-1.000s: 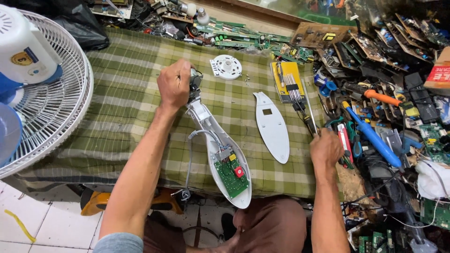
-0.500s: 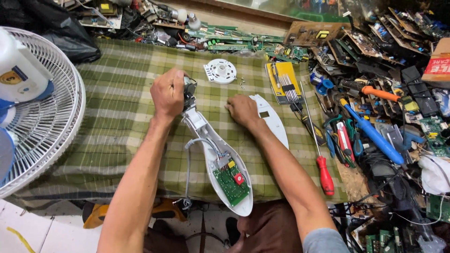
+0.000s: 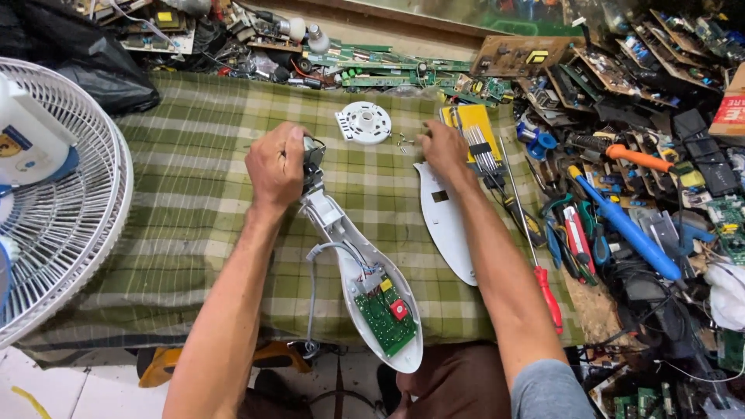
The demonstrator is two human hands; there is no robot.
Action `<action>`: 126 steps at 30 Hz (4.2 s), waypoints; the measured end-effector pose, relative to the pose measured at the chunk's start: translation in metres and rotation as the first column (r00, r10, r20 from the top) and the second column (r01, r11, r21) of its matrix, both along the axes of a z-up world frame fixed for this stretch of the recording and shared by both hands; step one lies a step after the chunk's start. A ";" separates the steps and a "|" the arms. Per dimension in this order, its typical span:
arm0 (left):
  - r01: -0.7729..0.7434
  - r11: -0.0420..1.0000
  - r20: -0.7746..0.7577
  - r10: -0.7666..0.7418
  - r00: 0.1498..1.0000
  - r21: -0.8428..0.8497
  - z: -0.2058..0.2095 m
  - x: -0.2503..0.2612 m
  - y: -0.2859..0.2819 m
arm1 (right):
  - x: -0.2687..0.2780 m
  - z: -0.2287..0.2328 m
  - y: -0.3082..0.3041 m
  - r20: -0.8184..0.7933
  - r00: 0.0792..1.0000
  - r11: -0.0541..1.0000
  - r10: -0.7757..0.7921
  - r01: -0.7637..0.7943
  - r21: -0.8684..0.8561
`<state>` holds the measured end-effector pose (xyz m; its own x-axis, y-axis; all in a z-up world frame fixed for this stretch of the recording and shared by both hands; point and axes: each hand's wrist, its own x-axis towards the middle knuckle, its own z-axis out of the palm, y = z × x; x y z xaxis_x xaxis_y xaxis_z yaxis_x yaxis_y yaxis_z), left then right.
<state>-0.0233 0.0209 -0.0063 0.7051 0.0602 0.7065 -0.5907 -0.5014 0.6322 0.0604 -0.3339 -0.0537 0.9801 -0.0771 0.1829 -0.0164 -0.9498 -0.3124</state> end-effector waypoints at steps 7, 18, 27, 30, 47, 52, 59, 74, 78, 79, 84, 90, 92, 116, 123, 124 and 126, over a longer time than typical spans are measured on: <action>-0.001 1.000 0.005 0.001 1.000 0.006 -0.007 0.007 0.000 | -0.165 0.089 0.036 -0.239 0.970 0.998 0.052 -0.056 -0.011; 0.006 1.000 -0.007 -0.006 1.000 0.012 -0.009 0.016 -0.002 | -0.198 0.077 0.044 0.116 0.971 0.932 0.210 -0.235 0.274; 0.051 0.992 -0.100 -0.039 0.994 0.116 -0.015 0.030 -0.010 | -0.219 0.081 0.159 0.057 0.943 0.809 0.329 -0.313 0.498; 0.029 0.990 -0.102 -0.015 0.995 0.140 -0.005 0.022 -0.020 | -0.161 0.068 0.158 0.254 0.932 0.824 0.258 -0.350 0.445; 0.065 0.994 -0.120 -0.054 0.991 0.088 0.015 0.002 -0.013 | -0.128 0.043 0.180 0.326 0.930 0.657 0.169 -0.353 0.666; 0.063 0.993 -0.113 -0.052 0.992 0.095 0.009 0.000 -0.008 | -0.133 0.035 0.170 0.347 0.895 0.471 0.281 -0.444 0.762; 0.143 0.977 -0.130 -0.123 0.984 0.157 0.022 -0.012 -0.021 | -0.163 0.054 0.160 0.174 0.944 0.388 0.280 -0.277 0.879; 0.169 0.928 -0.189 -0.110 0.976 0.333 0.027 -0.006 -0.044 | -0.289 0.018 0.161 0.003 0.897 0.417 0.442 -0.209 0.885; 0.353 0.820 -0.490 -0.103 0.866 0.452 0.047 -0.009 -0.070 | -0.290 0.020 0.162 -0.030 0.897 0.368 0.442 -0.151 0.918; 0.358 0.820 -0.499 -0.104 0.860 0.446 0.047 -0.008 -0.077 | -0.283 0.003 0.157 -0.040 0.896 0.369 0.442 -0.141 0.919; 0.404 0.624 -0.538 0.031 0.842 0.669 0.033 0.005 -0.110 | -0.276 -0.016 0.145 0.055 0.907 0.271 0.417 -0.182 0.945; 0.537 0.747 -0.596 -0.238 0.767 0.392 0.044 -0.014 -0.097 | -0.275 -0.011 0.147 -0.072 0.923 0.361 0.378 -0.076 0.930; 0.481 0.824 -0.418 -0.340 0.843 0.299 0.042 -0.041 -0.064 | -0.269 -0.027 0.150 -0.024 0.936 0.333 0.352 -0.101 0.937; 0.115 0.965 -0.358 -0.196 0.913 -0.234 -0.098 -0.173 -0.008 | -0.204 0.013 0.145 0.150 0.922 0.625 0.356 -0.354 0.696; 0.113 0.958 -0.392 -0.213 0.895 -0.263 -0.088 -0.181 -0.009 | -0.272 0.057 0.146 0.290 0.853 0.791 0.434 -0.514 0.330; 0.111 0.957 -0.393 -0.213 0.895 -0.266 -0.089 -0.180 -0.009 | -0.282 0.058 0.151 0.287 0.853 0.792 0.436 -0.515 0.328; 0.100 0.963 -0.408 -0.199 0.891 -0.252 -0.092 -0.180 -0.008 | -0.302 0.059 0.163 0.287 0.835 0.786 0.470 -0.543 0.295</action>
<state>-0.2033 0.0131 -0.0982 0.9472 0.0471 0.3173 -0.2964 -0.2492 0.9220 -0.2412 -0.1714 0.0051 0.8444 0.3260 0.4252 0.5295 -0.6283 -0.5699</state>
